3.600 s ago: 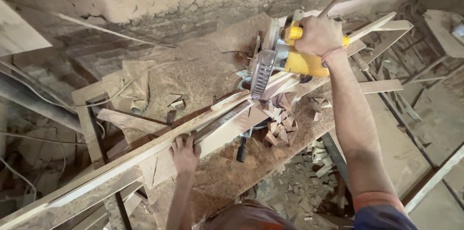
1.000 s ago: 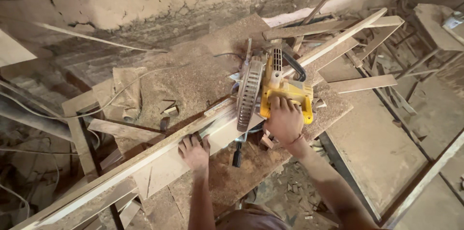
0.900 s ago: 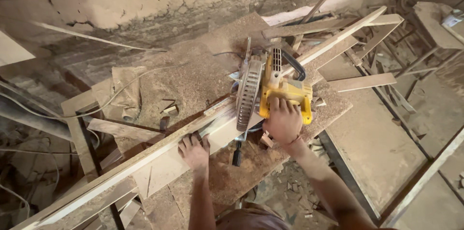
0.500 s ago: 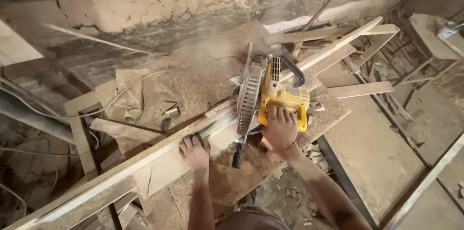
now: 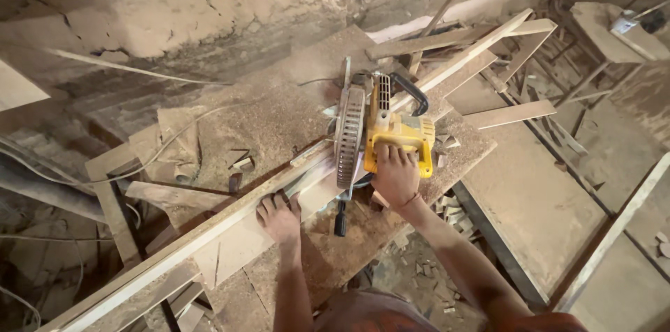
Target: The person picks up a long wooden strip from a pile, places it on the workbench, and cuts it into shorter pieces using a handheld circular saw, repeating the cut-and-reposition cycle. At the end the person steps back from the bench.
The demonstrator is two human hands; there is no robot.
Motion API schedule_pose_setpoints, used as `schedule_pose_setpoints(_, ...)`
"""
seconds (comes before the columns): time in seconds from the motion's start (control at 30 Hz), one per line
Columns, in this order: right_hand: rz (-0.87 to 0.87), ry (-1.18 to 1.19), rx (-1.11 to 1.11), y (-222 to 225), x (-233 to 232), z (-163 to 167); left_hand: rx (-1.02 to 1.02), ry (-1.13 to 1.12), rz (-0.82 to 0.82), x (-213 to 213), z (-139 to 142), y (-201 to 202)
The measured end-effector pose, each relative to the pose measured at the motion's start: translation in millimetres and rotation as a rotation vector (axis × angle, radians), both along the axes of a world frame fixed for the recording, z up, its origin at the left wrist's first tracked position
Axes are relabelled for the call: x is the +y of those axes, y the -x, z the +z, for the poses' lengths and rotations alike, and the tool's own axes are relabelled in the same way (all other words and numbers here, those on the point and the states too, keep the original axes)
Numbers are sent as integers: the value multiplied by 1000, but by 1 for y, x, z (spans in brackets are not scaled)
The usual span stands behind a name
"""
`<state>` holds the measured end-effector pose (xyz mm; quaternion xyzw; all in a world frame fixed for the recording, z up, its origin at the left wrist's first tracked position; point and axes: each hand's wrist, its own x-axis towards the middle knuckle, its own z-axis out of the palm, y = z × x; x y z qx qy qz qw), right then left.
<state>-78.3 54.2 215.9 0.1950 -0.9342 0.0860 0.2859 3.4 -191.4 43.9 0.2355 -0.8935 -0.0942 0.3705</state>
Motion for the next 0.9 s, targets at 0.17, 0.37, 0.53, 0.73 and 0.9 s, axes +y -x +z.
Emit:
schedule_pose_setpoints(0.17,82,53,26,-2,0,4,-7,15,22,2,1,0)
schedule_pose_setpoints(0.37,101,-5,-153,24,6,70,-44,-50,-4,-1,4,-4)
schedule_pose_setpoints(0.53,-41,-177,-264,100,6,160,-293,-71,-196,3,-2,-8)
schedule_pose_setpoints(0.73,35,-177,-105,176,12,197,-270,-41,-417,9,-9,-30)
schedule_pose_setpoints(0.9,70,-192,-1,194,21,179,-185,-390,-566,-24,8,-26)
